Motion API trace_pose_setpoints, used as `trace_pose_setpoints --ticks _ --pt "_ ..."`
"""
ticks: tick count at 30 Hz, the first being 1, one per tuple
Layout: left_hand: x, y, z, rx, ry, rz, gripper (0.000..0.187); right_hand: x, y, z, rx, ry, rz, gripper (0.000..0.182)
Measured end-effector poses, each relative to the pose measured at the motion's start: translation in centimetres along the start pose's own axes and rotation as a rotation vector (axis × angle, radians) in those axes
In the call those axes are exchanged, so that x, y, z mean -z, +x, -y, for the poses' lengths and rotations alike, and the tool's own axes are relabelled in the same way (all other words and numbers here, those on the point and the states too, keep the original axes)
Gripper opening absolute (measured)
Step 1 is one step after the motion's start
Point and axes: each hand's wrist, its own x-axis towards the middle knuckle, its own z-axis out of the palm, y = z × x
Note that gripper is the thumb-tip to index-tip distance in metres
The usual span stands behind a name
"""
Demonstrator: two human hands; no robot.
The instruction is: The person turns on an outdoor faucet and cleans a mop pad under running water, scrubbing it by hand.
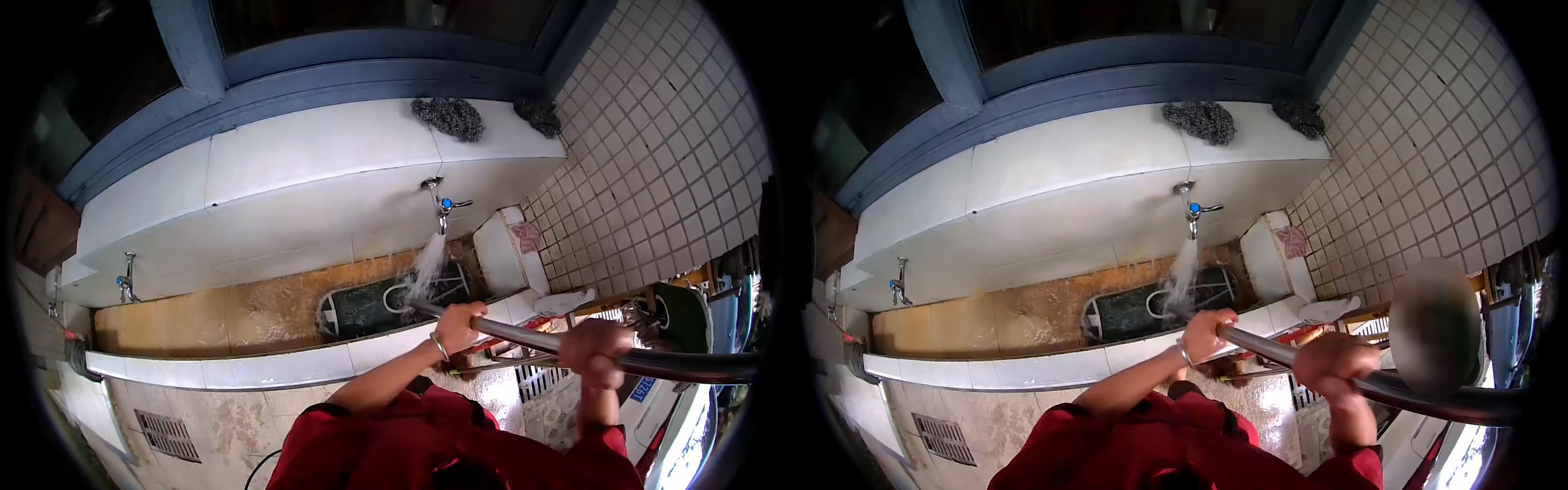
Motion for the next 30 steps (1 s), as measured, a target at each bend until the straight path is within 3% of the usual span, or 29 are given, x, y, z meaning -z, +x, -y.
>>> trace_pose_setpoints --ticks 2,4,7,9,13,14,16,17,18,22,24,27,30 --pt "1.8 -0.6 -3.8 -0.050 -0.047 -0.017 0.015 -1.6 1.4 2.3 0.083 0.019 0.074 0.031" --pt "1.5 -0.9 -3.9 -0.040 -0.057 0.008 0.015 -1.2 2.5 2.8 0.147 0.091 0.305 0.031" --pt "0.3 -1.0 2.0 0.077 0.033 0.052 0.014 0.0 -2.2 -2.4 -0.101 -0.049 -0.011 0.028" --pt "-0.1 -0.7 2.0 0.076 -0.029 0.023 0.014 -0.1 -2.0 -2.1 -0.088 -0.064 -0.068 0.027" --pt "0.9 -0.7 -2.6 -0.056 -0.039 0.024 0.014 -1.0 0.9 1.9 0.136 0.120 0.149 0.022" --pt "1.0 -1.0 -2.8 -0.071 -0.079 0.012 0.013 -0.7 1.2 1.8 0.108 0.143 0.251 0.028" --pt "0.4 -1.3 0.3 0.106 -0.037 0.012 0.012 0.4 -1.9 -2.4 0.022 -0.087 0.005 0.035" --pt "-0.6 -1.2 2.7 0.081 -0.003 0.039 0.013 0.6 -2.1 -4.5 -0.040 -0.045 0.068 0.038" --pt "-1.1 -0.7 4.2 0.050 0.033 0.060 0.014 1.3 -2.5 -3.2 -0.075 -0.208 0.030 0.037" --pt "1.1 -0.8 -3.3 -0.036 -0.098 0.096 0.016 -0.9 -0.1 2.3 0.053 0.072 0.060 0.026" --pt "0.7 -1.2 -2.5 -0.069 -0.084 0.045 0.016 -0.4 -1.0 0.2 0.036 0.033 0.047 0.027" --pt "-1.2 -1.2 3.6 0.074 -0.064 0.060 0.016 1.0 -2.8 -2.8 -0.030 -0.087 0.053 0.033" --pt "0.8 -0.2 -2.4 -0.024 -0.099 0.087 0.015 0.0 -0.4 1.7 -0.007 0.059 0.055 0.029"
